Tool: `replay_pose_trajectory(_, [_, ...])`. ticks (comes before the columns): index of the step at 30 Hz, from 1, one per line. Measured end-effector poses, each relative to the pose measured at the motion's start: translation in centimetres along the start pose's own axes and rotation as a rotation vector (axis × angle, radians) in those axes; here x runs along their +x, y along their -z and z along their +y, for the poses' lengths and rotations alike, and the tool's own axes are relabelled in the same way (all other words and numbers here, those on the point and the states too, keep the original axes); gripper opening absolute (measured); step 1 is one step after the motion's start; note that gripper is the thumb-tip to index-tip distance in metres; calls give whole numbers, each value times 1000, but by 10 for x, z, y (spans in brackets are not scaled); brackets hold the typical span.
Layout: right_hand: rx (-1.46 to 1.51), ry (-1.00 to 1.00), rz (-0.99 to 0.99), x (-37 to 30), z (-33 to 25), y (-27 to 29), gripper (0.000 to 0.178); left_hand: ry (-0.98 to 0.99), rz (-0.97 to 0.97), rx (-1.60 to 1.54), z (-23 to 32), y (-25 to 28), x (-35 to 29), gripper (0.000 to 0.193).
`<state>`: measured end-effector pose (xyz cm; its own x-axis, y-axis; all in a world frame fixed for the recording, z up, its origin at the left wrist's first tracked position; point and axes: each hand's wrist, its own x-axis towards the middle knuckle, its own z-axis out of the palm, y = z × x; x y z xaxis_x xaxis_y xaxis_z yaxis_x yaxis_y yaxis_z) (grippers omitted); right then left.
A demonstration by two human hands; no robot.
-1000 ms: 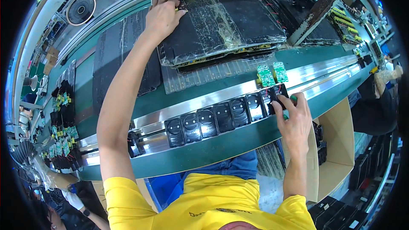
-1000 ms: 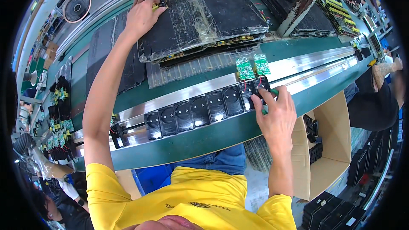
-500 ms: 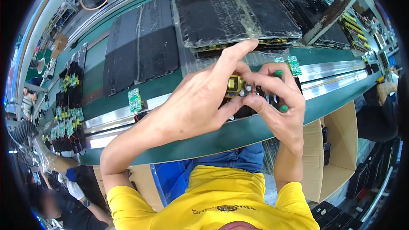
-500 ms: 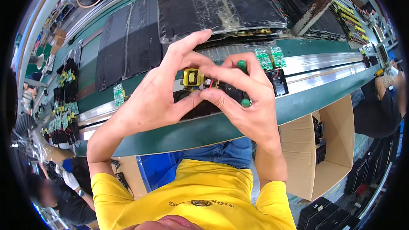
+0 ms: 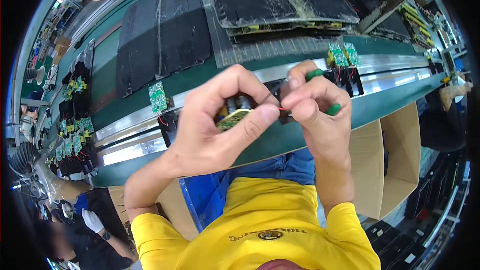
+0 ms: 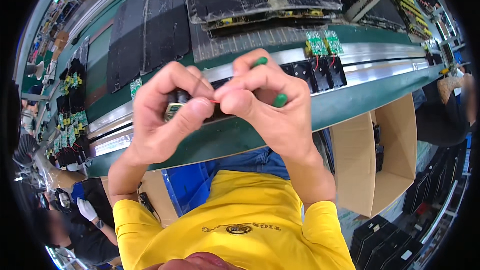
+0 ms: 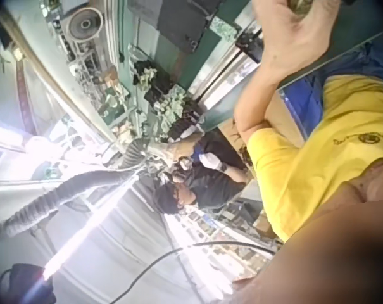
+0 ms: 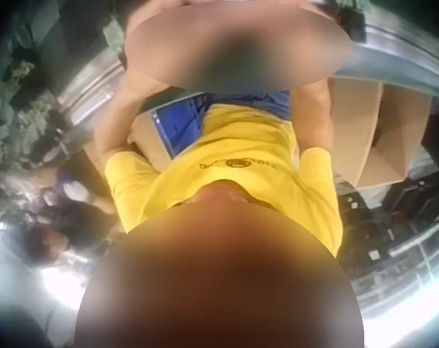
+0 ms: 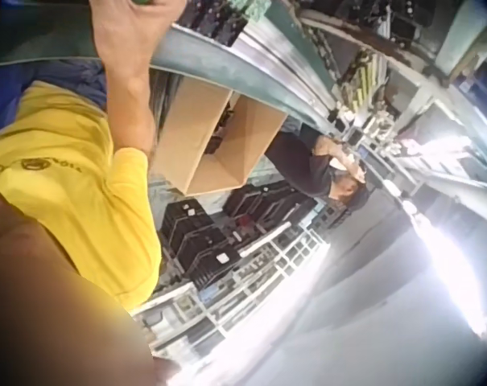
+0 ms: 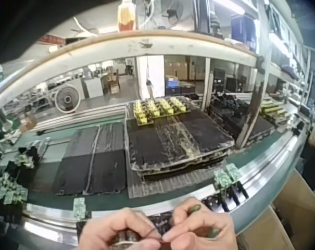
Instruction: Assembling electronic components on an assembly line conveyor belt using a small hand tool.
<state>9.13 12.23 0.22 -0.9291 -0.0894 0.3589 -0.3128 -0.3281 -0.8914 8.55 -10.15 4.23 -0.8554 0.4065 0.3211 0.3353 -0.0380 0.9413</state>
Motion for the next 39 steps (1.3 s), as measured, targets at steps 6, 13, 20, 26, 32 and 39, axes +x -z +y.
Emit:
replay_pose_trajectory(6, [-583,38,-91,-11,1,-21,27,154,47,300,3,41,-9,7])
replay_pose_trajectory(13, [-1296,250,-234,-36,41,-32,23,239,-15,756,-28,61,-21,7])
replay_pose_trajectory(20, [-1331,263,-219,-37,47,-34,21,272,-7,785,-41,60,-20,6])
replay_pose_trajectory(26, [-1322,242,-216,-36,46,-35,20,254,-1,788,-46,59,-19,8])
replay_pose_trajectory(32, [-1303,222,-217,-36,46,-34,19,277,-21,844,-50,60,-19,8])
replay_pose_trajectory(39, [-1302,218,-223,-36,45,-33,19,259,-8,800,-48,59,-19,8])
